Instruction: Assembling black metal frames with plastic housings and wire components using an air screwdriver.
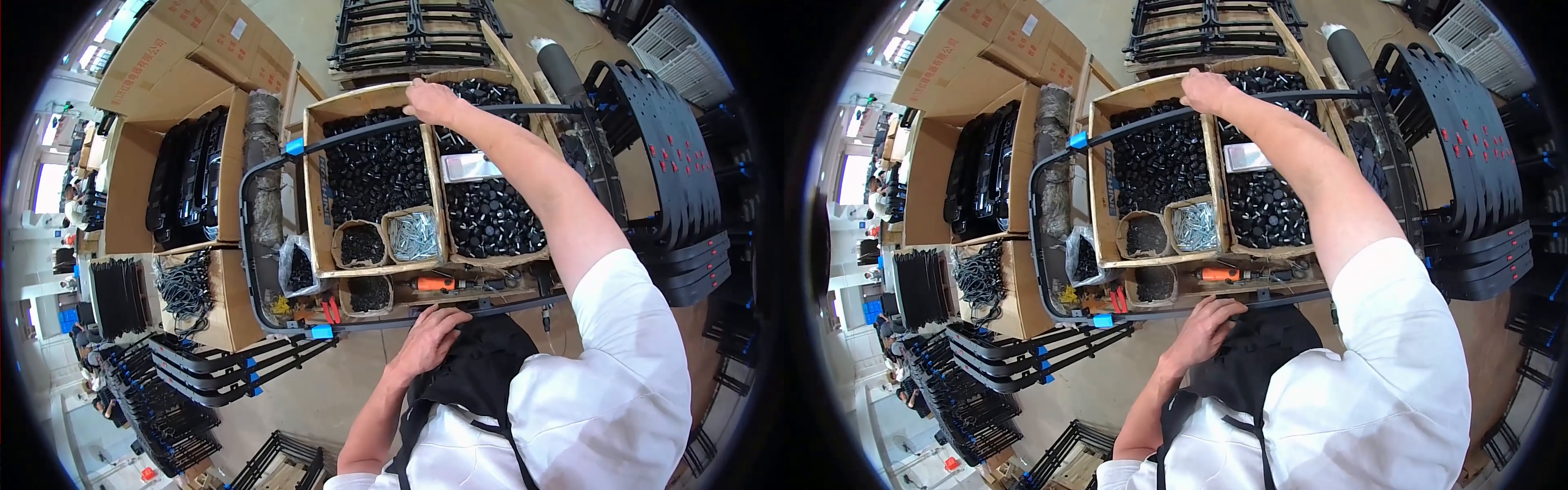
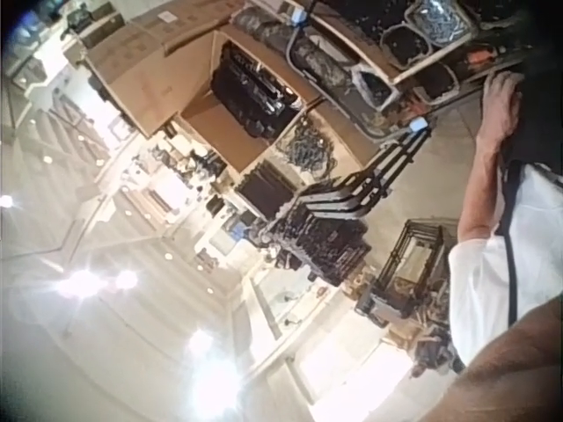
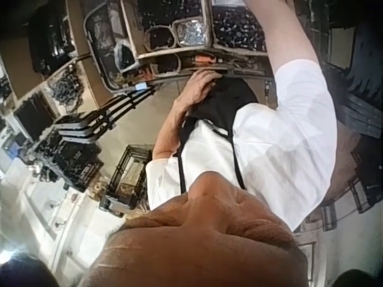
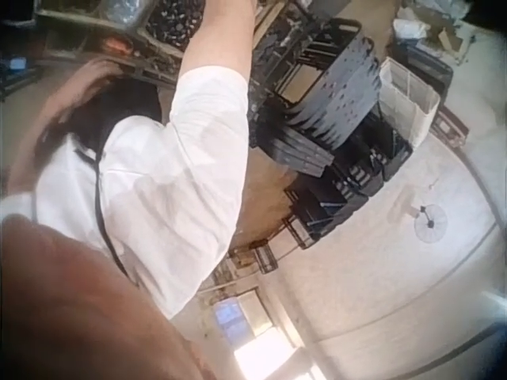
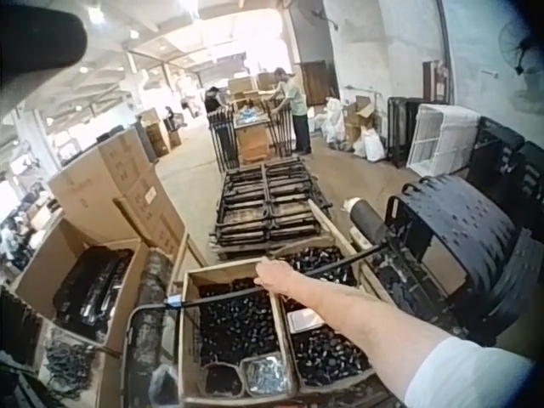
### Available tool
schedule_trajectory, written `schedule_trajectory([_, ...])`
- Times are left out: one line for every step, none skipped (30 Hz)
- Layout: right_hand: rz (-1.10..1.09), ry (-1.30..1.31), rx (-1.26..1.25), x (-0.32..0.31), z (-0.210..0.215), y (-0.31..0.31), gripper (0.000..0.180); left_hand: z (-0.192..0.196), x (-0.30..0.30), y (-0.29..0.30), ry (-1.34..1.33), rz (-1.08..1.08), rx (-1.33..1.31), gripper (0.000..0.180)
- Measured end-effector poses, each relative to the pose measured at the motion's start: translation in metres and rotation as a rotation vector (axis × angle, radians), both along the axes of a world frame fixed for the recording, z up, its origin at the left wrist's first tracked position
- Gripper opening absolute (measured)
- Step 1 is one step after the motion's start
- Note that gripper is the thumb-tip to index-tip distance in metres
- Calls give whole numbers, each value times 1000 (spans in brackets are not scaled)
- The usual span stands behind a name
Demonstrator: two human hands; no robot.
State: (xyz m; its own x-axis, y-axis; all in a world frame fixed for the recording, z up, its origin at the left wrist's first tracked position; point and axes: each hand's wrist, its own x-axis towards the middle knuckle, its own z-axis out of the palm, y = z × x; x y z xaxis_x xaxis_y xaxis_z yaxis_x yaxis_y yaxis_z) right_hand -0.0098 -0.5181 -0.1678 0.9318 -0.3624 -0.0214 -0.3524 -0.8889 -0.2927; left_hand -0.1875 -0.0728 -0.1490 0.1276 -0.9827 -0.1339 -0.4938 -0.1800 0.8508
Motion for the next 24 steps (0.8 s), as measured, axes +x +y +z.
schedule_trajectory([7,-6,-4,1,5,0,38,0,1,0,-6,7,-4,40])
schedule_trajectory([48,51,-16,1,8,-4,36,0,0,-1,9,-4,-11,40])
schedule_trajectory([90,108,-28,0,12,-6,34,0,0,-2,24,-14,-19,39])
schedule_trajectory([96,103,-35,0,15,-8,34,1,-2,-2,44,-5,-28,40])
schedule_trajectory([115,136,-46,1,17,-9,32,0,-3,-2,38,2,-34,40])
schedule_trajectory([135,168,-58,2,18,-10,30,-3,-4,-2,46,-2,-51,40])
schedule_trajectory([155,200,-71,3,21,-10,28,-6,-4,-2,53,-5,-68,41])
schedule_trajectory([162,148,-118,4,24,-7,24,-7,-3,-1,63,-3,-60,41])
schedule_trajectory([175,135,-126,6,26,-4,24,-10,-3,0,51,11,-66,41])
schedule_trajectory([185,158,-153,9,28,-2,23,-11,-3,0,62,7,-58,41])
schedule_trajectory([197,173,-183,13,31,1,21,-11,-2,1,66,6,-51,41])
schedule_trajectory([178,133,-207,13,27,-2,20,-9,-3,-1,74,25,-55,42])
schedule_trajectory([164,89,-231,12,20,-5,18,-13,-5,-1,59,24,-74,41])
schedule_trajectory([130,121,-236,12,17,-8,18,-17,-7,-2,56,19,-76,42])
schedule_trajectory([124,169,-229,14,19,-8,21,-19,-8,0,47,24,-75,42])
schedule_trajectory([89,125,-235,9,14,-12,24,-22,-11,0,48,23,-85,42])
schedule_trajectory([119,135,-234,12,27,4,25,-26,-11,5,41,43,-85,43])
schedule_trajectory([107,123,-229,8,26,1,26,-29,-13,5,34,36,-78,45])
schedule_trajectory([113,75,-260,1,19,-6,26,-31,-15,4,88,54,-55,52])
schedule_trajectory([96,72,-277,-1,14,-8,28,-31,-16,3,149,77,-19,51])
schedule_trajectory([83,110,-268,3,16,-1,30,-33,-17,5,217,106,21,51])
schedule_trajectory([86,127,-293,4,16,0,33,-39,-19,6,178,80,21,49])
schedule_trajectory([84,127,-309,5,19,5,33,-44,-18,8,143,57,26,46])
schedule_trajectory([66,98,-306,4,17,3,34,-41,-17,7,146,38,35,39])
